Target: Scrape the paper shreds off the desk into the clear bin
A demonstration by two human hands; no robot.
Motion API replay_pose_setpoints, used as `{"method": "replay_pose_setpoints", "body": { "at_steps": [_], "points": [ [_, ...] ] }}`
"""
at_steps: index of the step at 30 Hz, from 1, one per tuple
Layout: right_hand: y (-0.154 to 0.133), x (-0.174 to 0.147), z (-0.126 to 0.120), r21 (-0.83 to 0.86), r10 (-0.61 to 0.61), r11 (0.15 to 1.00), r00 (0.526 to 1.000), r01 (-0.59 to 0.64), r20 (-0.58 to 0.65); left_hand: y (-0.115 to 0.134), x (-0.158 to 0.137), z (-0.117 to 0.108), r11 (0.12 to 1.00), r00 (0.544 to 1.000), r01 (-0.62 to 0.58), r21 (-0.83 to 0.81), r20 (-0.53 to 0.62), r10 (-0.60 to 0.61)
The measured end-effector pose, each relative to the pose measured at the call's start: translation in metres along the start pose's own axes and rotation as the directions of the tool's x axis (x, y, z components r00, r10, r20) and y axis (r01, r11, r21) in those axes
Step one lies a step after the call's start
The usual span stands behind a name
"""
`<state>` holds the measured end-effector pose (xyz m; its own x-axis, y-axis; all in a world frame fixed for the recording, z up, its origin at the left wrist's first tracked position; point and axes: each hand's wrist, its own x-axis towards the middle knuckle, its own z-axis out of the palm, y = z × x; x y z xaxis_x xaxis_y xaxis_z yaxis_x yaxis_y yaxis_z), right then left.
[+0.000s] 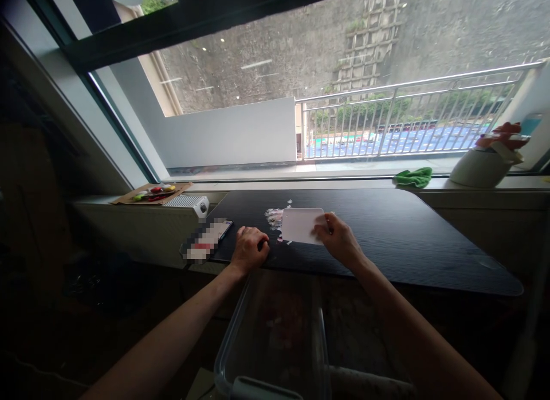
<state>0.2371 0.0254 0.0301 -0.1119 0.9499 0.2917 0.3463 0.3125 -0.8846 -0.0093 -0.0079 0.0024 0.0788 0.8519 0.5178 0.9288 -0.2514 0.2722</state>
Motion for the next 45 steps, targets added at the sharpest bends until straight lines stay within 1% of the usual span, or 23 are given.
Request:
{"method": "replay_pose_setpoints", "body": {
  "at_steps": [2, 4, 7, 12, 14, 17, 21, 26, 31, 36, 42, 43, 45],
  "points": [
    [0.0, -0.001, -0.005, -0.029, 0.012, 1.0, 1.0, -0.012, -0.005, 0.0, 0.0, 0.0, 1.0, 1.0, -0.004, 0.009, 0.001, 0.004],
    [-0.001, -0.002, -0.008, -0.068, 0.028, 0.997, 0.999, -0.03, -0.034, 0.0, 0.0, 0.0, 1.0, 1.0, -0.007, 0.015, -0.001, 0.008],
    [-0.004, -0.003, -0.008, -0.082, 0.03, 0.996, 0.998, -0.036, -0.063, 0.0, 0.0, 0.0, 1.0, 1.0, -0.015, 0.017, -0.012, 0.015],
    [-0.005, -0.001, 0.005, -0.01, -0.014, 1.0, 1.0, 0.014, 0.013, -0.001, 0.0, 0.001, 1.0, 1.0, -0.024, 0.016, -0.016, 0.024],
    [-0.005, -0.001, 0.006, -0.044, 0.002, 0.999, 1.0, -0.003, -0.013, -0.001, 0.0, 0.001, 0.999, 1.0, -0.027, 0.017, -0.013, 0.027],
    [-0.007, -0.002, 0.001, -0.075, 0.026, 0.997, 0.998, -0.03, -0.065, -0.001, 0.0, 0.001, 0.999, 0.999, -0.029, 0.015, -0.014, 0.03],
    [-0.007, -0.005, -0.002, -0.051, 0.006, 0.999, 1.0, -0.007, -0.025, -0.001, 0.0, 0.002, 0.999, 0.999, -0.028, 0.016, -0.02, 0.028],
    [-0.006, -0.008, 0.001, -0.097, -0.023, 0.995, 1.0, 0.024, 0.012, -0.002, -0.001, 0.002, 0.999, 0.999, -0.034, 0.021, -0.024, 0.035],
    [-0.011, -0.009, 0.0, -0.099, -0.048, 0.994, 0.999, 0.047, -0.007, -0.002, 0.0, 0.002, 0.999, 0.999, -0.037, 0.025, -0.026, 0.038],
    [-0.013, -0.011, -0.002, -0.119, -0.057, 0.991, 0.998, 0.061, 0.033, -0.003, 0.0, 0.003, 0.999, 0.999, -0.035, 0.029, -0.028, 0.036],
    [-0.018, -0.009, -0.004, -0.141, -0.059, 0.988, 0.998, 0.06, 0.013, -0.002, 0.0, 0.002, 0.999, 0.999, -0.042, 0.033, -0.033, 0.043],
    [-0.02, -0.008, -0.004, -0.158, -0.061, 0.985, 0.998, 0.063, 0.019, -0.002, 0.0, 0.002, 0.999, 0.999, -0.041, 0.031, -0.031, 0.042],
    [-0.022, -0.007, -0.004, -0.251, -0.056, 0.966, 0.998, 0.057, 0.01, -0.002, 0.0, 0.001, 0.999, 0.999, -0.037, 0.027, -0.029, 0.038]
  ]
}}
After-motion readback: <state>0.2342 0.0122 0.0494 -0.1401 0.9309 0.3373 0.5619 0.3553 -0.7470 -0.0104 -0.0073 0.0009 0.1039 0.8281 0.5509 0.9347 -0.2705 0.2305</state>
